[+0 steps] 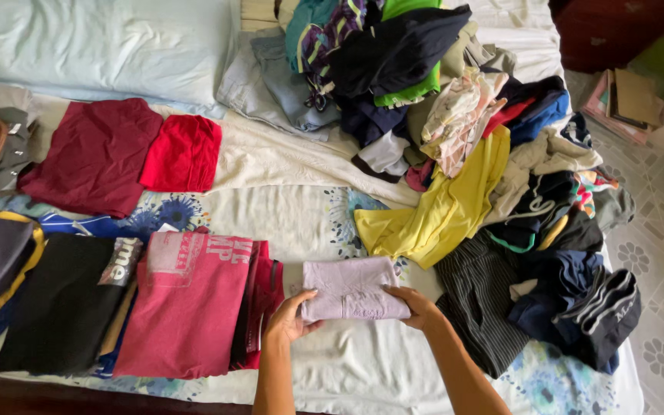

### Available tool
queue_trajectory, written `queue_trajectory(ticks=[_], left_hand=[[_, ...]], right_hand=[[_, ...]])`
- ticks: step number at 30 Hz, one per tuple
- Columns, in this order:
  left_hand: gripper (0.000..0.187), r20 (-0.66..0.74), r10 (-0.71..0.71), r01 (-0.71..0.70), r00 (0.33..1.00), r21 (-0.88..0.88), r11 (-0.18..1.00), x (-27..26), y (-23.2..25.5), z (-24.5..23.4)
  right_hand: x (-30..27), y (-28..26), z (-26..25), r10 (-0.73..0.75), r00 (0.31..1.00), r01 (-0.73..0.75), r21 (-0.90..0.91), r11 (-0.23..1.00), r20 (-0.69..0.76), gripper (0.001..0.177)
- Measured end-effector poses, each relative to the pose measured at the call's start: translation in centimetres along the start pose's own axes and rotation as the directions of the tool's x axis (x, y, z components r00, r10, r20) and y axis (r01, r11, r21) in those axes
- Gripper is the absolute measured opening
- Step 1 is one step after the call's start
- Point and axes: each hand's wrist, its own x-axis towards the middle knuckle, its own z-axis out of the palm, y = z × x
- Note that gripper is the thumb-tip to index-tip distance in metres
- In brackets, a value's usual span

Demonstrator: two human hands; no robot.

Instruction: The person picks up several garments from a pile on a bed, smooths them out by hand, and folds them one by one into flat rectangular shapes.

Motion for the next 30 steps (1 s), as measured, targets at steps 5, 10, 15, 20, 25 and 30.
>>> queue_trajectory(ticks=[5,10,15,20,25,30], left_hand=[[0.036,0.112,0.221,-0.2,0.969,-0.171,0.965,-3.8,1.2,1.4],[0.042,0.059,0.499,-0.474,0.864,-0.233,0.849,-13.4,7.1,-0.2],[0.047,-0.032,0.71,-0.689,0.703,-0.277,0.67,-23.5,13.3,-7.9],[0.05,-0.199,0.741,-0.757,0.642,-0.321,0.569,-31.4,17.8,-19.7],[0.046,-0.371,0.806,-0.887,0.462,-0.224,0.405,-38.6,23.0,-31.4],[0.044,-0.449,0.816,-0.931,0.363,-0.216,0.295,-42.9,27.1,-37.5]], right_hand=[[-0.5,-6.7,3.6,-0.014,0.975,0.069,-0.247,0.967,0.221,0.037],[-0.7,-13.8,16.9,-0.035,0.943,0.191,-0.453,0.871,0.331,0.036],[-0.2,-13.7,35.6,0.01,0.878,0.329,-0.617,0.715,0.479,0.041],[1.8,-7.0,54.3,0.024,0.849,0.418,-0.7,0.579,0.527,0.045],[5.9,1.8,71.3,0.07,0.682,0.543,-0.568,0.618,0.728,0.04],[8.3,6.5,83.1,0.014,0.648,0.602,-0.523,0.604,0.762,0.037]])
